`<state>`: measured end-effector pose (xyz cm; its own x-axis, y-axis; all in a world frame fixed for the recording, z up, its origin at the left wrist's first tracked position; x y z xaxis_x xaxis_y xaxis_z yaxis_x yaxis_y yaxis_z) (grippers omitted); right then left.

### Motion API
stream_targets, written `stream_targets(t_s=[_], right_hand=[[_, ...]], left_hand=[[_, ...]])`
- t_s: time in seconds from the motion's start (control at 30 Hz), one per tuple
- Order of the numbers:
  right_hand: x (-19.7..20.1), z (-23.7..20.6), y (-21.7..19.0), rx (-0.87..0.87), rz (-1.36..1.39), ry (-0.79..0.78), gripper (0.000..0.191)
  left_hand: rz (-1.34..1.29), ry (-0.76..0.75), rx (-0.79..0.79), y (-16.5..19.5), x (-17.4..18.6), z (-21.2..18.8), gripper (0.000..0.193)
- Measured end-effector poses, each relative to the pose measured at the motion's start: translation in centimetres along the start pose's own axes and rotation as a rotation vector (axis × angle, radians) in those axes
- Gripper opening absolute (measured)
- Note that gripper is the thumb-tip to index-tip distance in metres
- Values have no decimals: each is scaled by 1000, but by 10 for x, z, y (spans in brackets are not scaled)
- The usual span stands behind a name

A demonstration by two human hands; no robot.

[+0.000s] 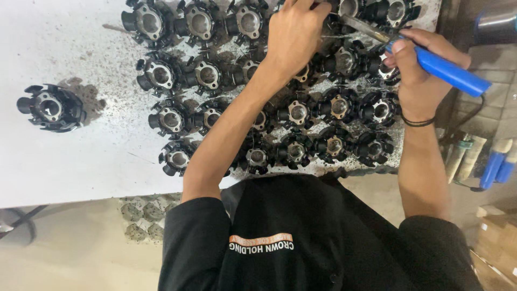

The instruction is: The person picks up black rotor components one at a time from a workbench and solders wire to each using a soldering iron and solder, placing finished rotors aside as they work through the batch.

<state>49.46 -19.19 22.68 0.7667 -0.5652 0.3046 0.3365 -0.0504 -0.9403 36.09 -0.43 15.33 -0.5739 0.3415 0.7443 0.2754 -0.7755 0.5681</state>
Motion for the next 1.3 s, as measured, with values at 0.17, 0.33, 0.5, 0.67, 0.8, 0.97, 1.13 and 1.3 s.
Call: stream_targets(t_s=[0.17, 0.33, 0.5, 0.67, 0.8, 0.97, 1.13, 1.3], right_hand=[[-1, 7, -1, -53, 23, -14, 19], [-8, 12, -20, 96, -117, -118, 17], [-4, 23, -18, -60, 13, -45, 14], [-9, 27, -38, 273, -308, -124, 7], [1, 30, -23, 111, -143, -103, 11], [28, 3, -13, -89, 246, 83, 18], [18, -77, -5, -90, 210, 151, 25], [22, -117, 2, -17, -64, 94, 25]], left_hand=[[-5, -111, 16, 0, -9, 3, 25], [-25, -36, -37, 5, 0, 1, 28], [-47, 12, -99, 12, 6, 4, 27], [-91, 0, -58, 12, -4, 9, 15], [-161, 34, -36, 16, -3, 11, 7], [-224, 107, 15, 28, 30, 5, 13], [-80, -54, 48, 50, 49, -39, 23], [-89, -204, 36, 64, 30, -70, 31]])
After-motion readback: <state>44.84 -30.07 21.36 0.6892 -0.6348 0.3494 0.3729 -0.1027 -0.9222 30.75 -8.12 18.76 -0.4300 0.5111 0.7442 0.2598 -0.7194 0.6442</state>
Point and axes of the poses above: each hand's wrist, its own z-axis towards the middle knuckle, its own x-axis out of the back of the hand, y = z × x, the point moved 7 cm from there along z, towards the middle knuckle, and after that the axes turned 7 degrees about -y, right-handed, at the moved point
